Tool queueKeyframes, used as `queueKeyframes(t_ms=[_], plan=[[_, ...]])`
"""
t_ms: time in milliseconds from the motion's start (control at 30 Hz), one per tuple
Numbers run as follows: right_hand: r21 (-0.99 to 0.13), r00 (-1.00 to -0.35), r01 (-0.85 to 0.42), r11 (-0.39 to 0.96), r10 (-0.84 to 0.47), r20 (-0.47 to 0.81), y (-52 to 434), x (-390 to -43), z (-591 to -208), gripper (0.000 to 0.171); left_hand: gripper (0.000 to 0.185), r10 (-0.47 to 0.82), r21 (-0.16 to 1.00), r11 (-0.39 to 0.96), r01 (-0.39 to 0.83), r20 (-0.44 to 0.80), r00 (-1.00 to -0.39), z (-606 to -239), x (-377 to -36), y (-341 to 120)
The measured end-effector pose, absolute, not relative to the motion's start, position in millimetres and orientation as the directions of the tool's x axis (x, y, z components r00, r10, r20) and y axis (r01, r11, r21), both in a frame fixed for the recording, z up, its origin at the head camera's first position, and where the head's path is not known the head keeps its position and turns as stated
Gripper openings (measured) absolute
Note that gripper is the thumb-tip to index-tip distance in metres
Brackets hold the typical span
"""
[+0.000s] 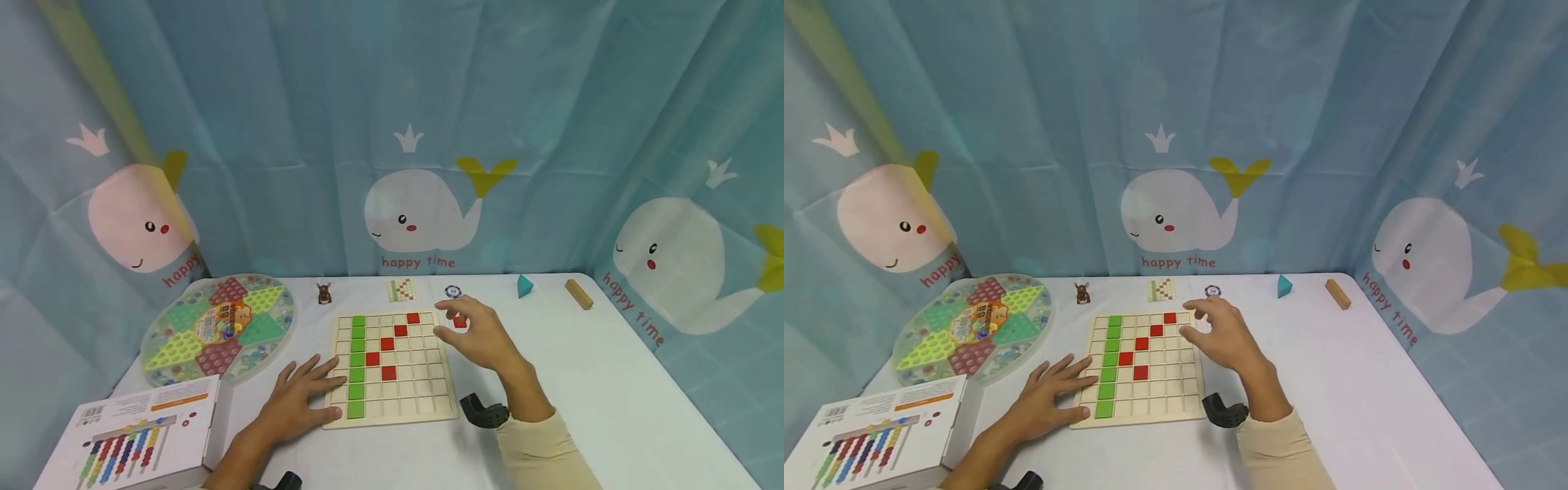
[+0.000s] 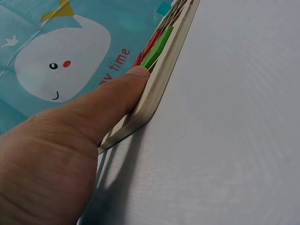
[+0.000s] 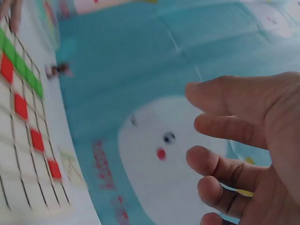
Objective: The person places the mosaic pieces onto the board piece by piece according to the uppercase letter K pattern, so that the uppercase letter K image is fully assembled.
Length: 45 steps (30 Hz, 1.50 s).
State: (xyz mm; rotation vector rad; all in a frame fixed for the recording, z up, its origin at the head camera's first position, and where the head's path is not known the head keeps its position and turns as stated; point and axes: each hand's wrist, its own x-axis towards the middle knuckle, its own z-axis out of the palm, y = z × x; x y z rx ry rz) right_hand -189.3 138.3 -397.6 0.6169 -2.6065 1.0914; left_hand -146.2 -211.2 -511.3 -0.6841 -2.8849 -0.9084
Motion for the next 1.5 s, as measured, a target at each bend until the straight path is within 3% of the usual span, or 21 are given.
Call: queueKeyframes(t_ms=[133,367,567,767,1133,1500], plan=[[-0.631,-0.916,-0.387,0.672,-0.201,0.347,162,-201,-403,0.038,0.058,0.393,0.526,0.735,0.427,0.182,-0.901,-510,-146,-212],[-0.669,-0.980,-0.183,0.721,-0.081,0.181,192,-225,-436,0.042,0.058,0.390,0.541,0.729,0.418,0.173,-0.904,-511,-146,-211],[-0.669,-0.998,-0.055,0.741,-0.039,0.039,204,-236,-462,0.040,0.058,0.392,0.546,0.727,0.416,0.167,-0.905,-512,-146,-210],[-0.600,-0.998,0.016,0.800,-0.025,-0.059,206,-239,-479,0.036,0.058,0.392,0.543,0.728,0.419,0.172,-0.904,-511,-146,-210],[-0.590,-0.998,-0.065,0.805,-0.069,0.016,208,-237,-479,0.023,0.057,0.391,0.542,0.725,0.424,0.182,-0.902,-511,-146,-209],[-0.622,-0.992,-0.119,0.774,-0.066,0.109,210,-219,-434,0.029,0.056,0.395,0.546,0.719,0.430,0.188,-0.899,-509,-145,-209]])
